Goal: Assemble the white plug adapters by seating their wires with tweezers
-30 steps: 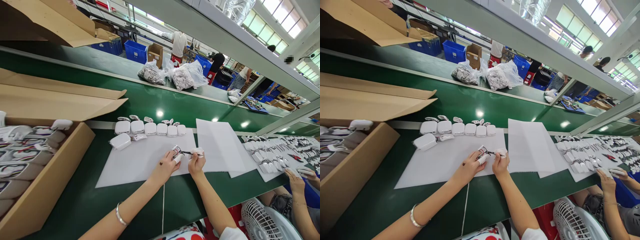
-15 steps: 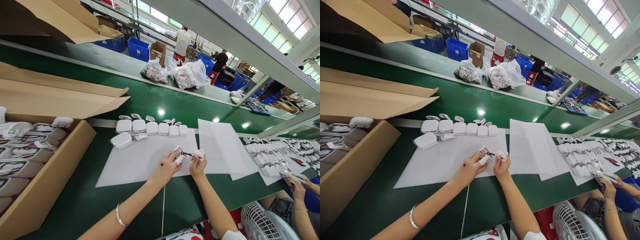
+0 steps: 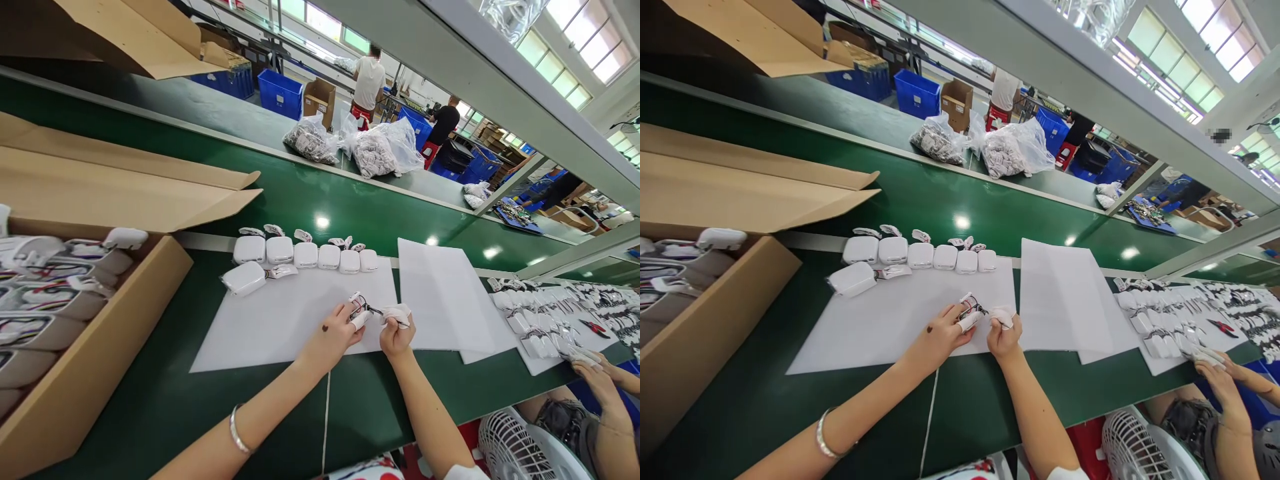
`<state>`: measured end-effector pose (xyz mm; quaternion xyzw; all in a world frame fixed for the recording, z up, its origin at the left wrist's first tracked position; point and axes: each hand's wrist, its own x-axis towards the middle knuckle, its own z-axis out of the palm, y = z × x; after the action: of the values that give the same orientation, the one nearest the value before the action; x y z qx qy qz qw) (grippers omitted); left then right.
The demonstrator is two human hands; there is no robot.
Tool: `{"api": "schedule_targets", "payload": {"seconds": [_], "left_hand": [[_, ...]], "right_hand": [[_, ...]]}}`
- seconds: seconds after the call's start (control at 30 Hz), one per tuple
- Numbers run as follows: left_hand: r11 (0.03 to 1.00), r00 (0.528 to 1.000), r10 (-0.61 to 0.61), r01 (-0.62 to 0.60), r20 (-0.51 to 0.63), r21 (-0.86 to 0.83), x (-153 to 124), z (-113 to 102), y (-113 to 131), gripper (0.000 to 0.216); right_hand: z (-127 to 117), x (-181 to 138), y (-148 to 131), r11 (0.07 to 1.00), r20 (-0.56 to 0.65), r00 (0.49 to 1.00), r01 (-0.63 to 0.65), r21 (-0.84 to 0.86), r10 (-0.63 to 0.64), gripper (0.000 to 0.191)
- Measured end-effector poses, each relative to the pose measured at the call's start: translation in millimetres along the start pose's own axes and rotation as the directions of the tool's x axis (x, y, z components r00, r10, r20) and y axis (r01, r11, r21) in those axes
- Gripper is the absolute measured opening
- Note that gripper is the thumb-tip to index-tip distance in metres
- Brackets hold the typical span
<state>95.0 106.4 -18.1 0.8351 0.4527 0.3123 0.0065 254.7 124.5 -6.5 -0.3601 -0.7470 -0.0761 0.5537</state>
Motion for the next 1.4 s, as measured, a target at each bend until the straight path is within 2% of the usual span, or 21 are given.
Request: {"api": "schedule_targets", "payload": {"seconds": [0.37,0.53,0.73,0.8,0.93,1.0,1.2,1.4], "left_hand": [[1.000,1.000,0.007,-0.007,-0.019,-0.008,0,1,1,0.008],[1.000,0.999,-0.004,0.004,-0.034,0.004,0,2,1,0.011],[0.998,0.995,0.054,-0.053,-0.086,0.018,0,1,0,0.016],[0.997,0.990,0.064,-0.060,-0.124,0.042,-1,1,0,0.016],[0.996,0.981,0.075,-0.067,-0.179,0.051,-4,4,1,0.016],[0.997,0.984,0.067,-0.059,-0.165,0.048,-4,4,2,0.018],[0.999,0.997,0.025,-0.023,-0.070,0.032,-2,-1,3,0.021],[1.000,0.999,0.008,-0.007,-0.045,0.008,-1,-1,1,0.022]], "right_hand": [[3,-3,4,0.999,0.003,0.999,0.052,-0.008,-0.052,0.020],[6,6,0,0.998,0.050,0.998,-0.033,-0.048,0.035,0.020],[12,32,-5,0.986,0.145,0.979,-0.125,-0.111,0.141,0.026],[11,37,-5,0.984,0.141,0.978,-0.138,-0.116,0.154,0.028],[4,36,-7,0.979,0.050,0.983,-0.168,-0.113,0.174,0.028],[1,33,-7,0.980,0.021,0.985,-0.166,-0.106,0.169,0.027],[6,25,-3,0.993,0.046,0.994,-0.091,-0.078,0.095,0.025],[12,15,-2,0.995,0.051,0.996,-0.065,-0.079,0.069,0.023]]}}
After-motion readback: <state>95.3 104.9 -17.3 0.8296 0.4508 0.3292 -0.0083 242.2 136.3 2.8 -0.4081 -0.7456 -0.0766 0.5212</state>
